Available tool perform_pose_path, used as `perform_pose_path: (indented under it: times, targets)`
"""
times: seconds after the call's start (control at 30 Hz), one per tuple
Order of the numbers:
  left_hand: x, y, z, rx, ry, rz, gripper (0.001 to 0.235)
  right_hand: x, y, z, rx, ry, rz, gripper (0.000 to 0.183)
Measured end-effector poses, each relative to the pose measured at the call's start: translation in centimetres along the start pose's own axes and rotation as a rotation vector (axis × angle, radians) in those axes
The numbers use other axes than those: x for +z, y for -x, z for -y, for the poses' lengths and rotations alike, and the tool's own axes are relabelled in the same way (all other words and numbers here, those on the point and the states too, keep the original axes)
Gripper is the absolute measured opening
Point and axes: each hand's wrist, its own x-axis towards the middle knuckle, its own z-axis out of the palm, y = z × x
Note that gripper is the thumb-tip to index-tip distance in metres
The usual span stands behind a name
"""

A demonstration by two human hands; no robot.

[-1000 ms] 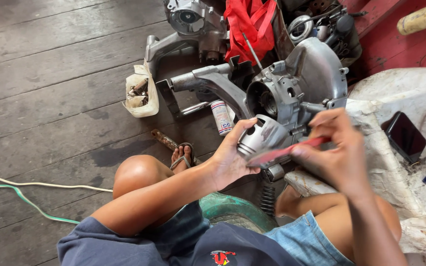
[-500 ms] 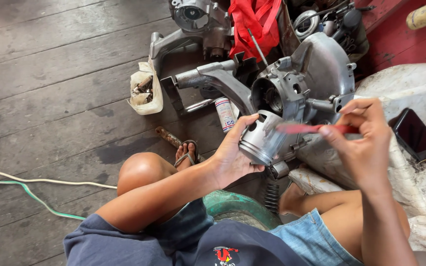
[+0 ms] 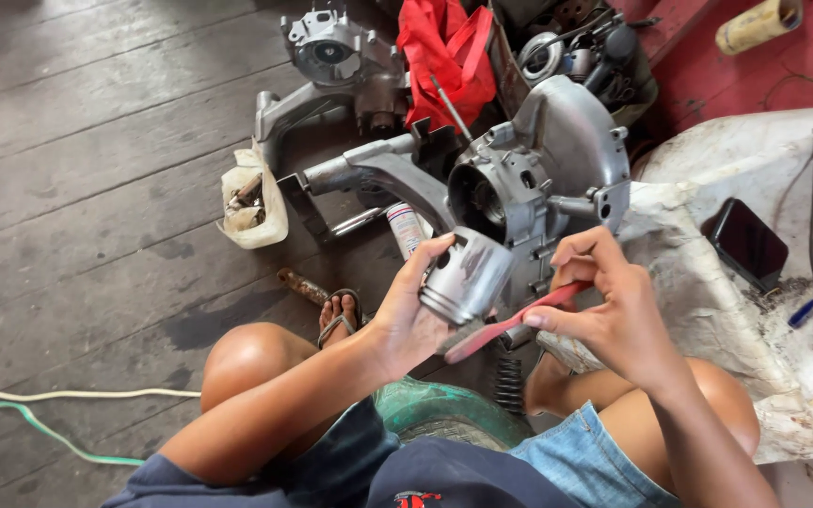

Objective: Cleaning a motorcycle piston with a small brush

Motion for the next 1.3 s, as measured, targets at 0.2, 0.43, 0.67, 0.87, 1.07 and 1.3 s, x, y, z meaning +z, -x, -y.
perform_pose_path:
  times: [0.2,0.43,0.67,0.87,1.07,1.3]
  targets:
    - [-0.6,-0.3,0.2,-0.086,-0.045,-0.096,0.057,-2.2,-1.6,-1.5,0.0,-0.059,-0.234,0.051]
    - [2.2,1.2,-0.7,-0.079,0.077,-0.108,0.051,-1.3,-1.0,-1.5,-0.059,-0.111,-0.103,0.064]
    - [0.0,-0.5,0.2,-0.067,0.041,-0.157,0.054,-0.2,-0.2,-0.3,-0.049,-0.081,-0.12,0.057]
    - [-0.4,-0.9,0.5,-0.072,0.001,-0.124,0.058,-2.4,-1.0,-3.0,-0.023,-0.044,-0.186,0.056]
    - [3.5,1.1,-0.9,-0.093,0.075,-0.115,0.05,-0.8,-0.4,-1.7,-0.021,-0.099,-0.101,0.06]
    - [1.3,-0.3,0.0,-0.142,-0.033,-0.067,0.057,-2.7,-0.6,-0.7,0.043,-0.049,-0.169,0.049]
